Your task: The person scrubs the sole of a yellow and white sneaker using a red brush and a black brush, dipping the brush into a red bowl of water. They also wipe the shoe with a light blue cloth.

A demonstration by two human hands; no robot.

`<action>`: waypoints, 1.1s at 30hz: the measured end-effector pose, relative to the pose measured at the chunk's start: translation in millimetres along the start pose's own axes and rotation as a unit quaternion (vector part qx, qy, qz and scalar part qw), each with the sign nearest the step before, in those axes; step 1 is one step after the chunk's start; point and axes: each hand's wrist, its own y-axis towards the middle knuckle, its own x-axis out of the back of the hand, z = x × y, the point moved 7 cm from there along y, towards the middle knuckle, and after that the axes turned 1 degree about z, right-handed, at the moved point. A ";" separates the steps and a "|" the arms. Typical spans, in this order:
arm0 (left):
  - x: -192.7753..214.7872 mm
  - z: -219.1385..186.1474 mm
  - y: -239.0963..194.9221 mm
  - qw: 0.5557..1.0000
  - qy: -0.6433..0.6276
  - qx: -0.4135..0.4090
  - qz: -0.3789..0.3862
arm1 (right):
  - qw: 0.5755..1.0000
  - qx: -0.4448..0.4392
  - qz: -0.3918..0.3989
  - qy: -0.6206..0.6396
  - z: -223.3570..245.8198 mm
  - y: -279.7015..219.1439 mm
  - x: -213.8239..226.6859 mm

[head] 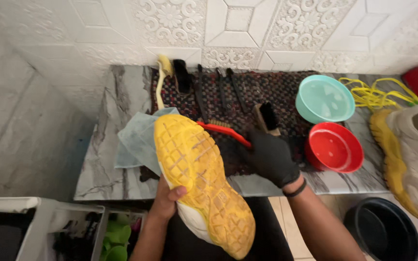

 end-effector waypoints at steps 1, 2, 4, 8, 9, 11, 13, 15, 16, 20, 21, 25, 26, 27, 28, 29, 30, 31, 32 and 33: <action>10.7 7.0 -1.8 1.000 0.002 0.006 -0.026 | 0.995 0.072 -0.061 -0.013 0.3 -2.1 -5.2; 20.6 14.4 -4.2 0.999 0.005 0.012 -0.053 | 0.982 0.143 -0.121 -0.026 -0.3 -7.3 -10.7; 27.4 21.7 -5.7 0.998 -0.015 0.006 -0.053 | 0.977 0.165 -0.138 -0.007 -0.4 -7.7 -8.5; 17.6 11.2 -10.8 0.999 -0.036 -0.012 -0.006 | 0.988 0.099 -0.090 0.081 11.0 -47.0 53.7; 6.2 9.7 -8.4 0.999 -0.037 -0.009 -0.003 | 0.988 0.095 -0.091 0.082 -4.6 -57.2 61.9; -8.3 3.0 -4.0 0.998 0.035 -0.023 -0.051 | 0.958 0.111 -0.247 0.091 -34.0 -86.1 98.4; -10.9 2.5 -1.7 1.000 0.019 -0.014 0.001 | 0.969 0.033 -0.244 -0.038 -92.0 -80.1 115.2; -29.5 -0.5 4.5 0.999 0.000 -0.005 0.054 | 0.957 -0.046 -0.234 -0.167 -137.4 -70.7 134.9; -41.4 -2.1 8.9 0.999 -0.006 0.007 0.042 | 0.972 -0.093 -0.183 -0.115 -159.6 -61.5 139.7; -50.2 15.6 23.0 0.999 0.020 0.034 0.030 | 0.984 -0.069 -0.137 -0.088 -245.2 -12.0 118.5; -49.8 18.4 24.9 0.999 0.019 0.032 0.032 | 0.984 -0.069 -0.139 -0.090 -241.9 -8.6 118.0; -45.5 24.0 24.6 0.997 0.032 0.066 0.021 | 0.983 -0.141 -0.084 -0.076 -244.2 -0.4 103.6; -46.6 23.2 23.0 0.996 0.042 0.079 0.030 | 0.983 -0.130 -0.094 -0.084 -241.6 0.0 102.9; -44.9 24.4 23.6 0.996 0.043 0.080 0.026 | 0.984 -0.128 -0.091 -0.082 -239.3 0.3 102.2; -44.5 24.1 24.2 0.996 0.049 0.070 0.030 | 0.983 -0.129 -0.094 -0.085 -237.4 0.0 102.6; -44.3 24.0 25.3 0.996 0.055 0.060 0.035 | 0.982 -0.132 -0.098 -0.088 -236.1 -1.7 103.3; -43.2 25.0 22.8 0.996 0.057 0.062 0.033 | 0.983 -0.132 -0.096 -0.087 -237.6 -3.0 101.9; -42.1 26.3 22.8 0.997 0.041 0.064 0.026 | 0.983 -0.116 -0.126 -0.072 -238.1 -6.1 105.9; -41.2 27.8 22.6 0.997 0.025 0.067 0.018 | 0.981 -0.101 -0.155 -0.058 -239.0 -9.8 109.9; -42.4 27.0 22.7 0.997 0.025 0.072 0.019 | 0.981 -0.106 -0.153 -0.057 -240.2 -12.9 111.0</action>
